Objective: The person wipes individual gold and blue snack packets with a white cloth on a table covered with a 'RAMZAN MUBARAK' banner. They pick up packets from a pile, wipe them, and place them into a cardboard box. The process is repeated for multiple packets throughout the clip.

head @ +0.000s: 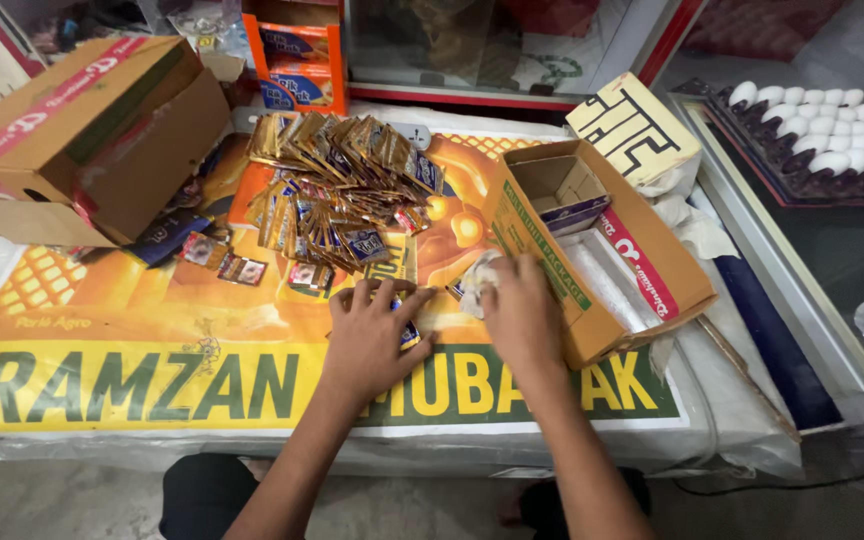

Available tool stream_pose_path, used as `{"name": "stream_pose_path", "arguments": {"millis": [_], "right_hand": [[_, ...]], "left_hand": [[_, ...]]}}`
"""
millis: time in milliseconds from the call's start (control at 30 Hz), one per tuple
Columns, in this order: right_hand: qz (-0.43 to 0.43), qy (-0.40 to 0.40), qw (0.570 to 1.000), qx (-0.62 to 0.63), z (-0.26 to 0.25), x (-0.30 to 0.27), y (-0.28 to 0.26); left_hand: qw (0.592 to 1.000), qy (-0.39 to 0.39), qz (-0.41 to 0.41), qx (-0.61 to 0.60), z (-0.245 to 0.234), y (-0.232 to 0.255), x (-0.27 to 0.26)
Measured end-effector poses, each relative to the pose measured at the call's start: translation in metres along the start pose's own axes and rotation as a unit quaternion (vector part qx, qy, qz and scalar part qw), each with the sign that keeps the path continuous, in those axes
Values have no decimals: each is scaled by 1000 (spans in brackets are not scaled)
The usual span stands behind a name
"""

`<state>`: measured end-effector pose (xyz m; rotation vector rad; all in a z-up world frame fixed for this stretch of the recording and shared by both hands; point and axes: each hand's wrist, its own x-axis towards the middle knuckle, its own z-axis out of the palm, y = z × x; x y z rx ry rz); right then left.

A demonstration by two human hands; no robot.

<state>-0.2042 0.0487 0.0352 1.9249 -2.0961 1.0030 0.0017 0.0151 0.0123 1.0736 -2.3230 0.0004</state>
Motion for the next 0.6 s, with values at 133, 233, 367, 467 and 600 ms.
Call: {"name": "stream_pose_path", "arguments": {"millis": [133, 233, 367, 467, 600], "right_hand": [[0, -62, 994, -85, 16, -6, -11], [-5, -90, 996, -11, 20, -10, -11], [-11, -117, 984, 132, 18, -7, -4], [-29, -132, 975, 175, 13, -8, -7], [-9, -82, 997, 10, 11, -3, -9]], "left_hand": [[1000, 6, -2, -5, 2, 0, 1], [1000, 0, -2, -18, 3, -2, 1], [1000, 7, -7, -10, 6, -2, 1], [1000, 6, -12, -15, 8, -3, 0], [999, 6, -19, -31, 5, -3, 0]]}}
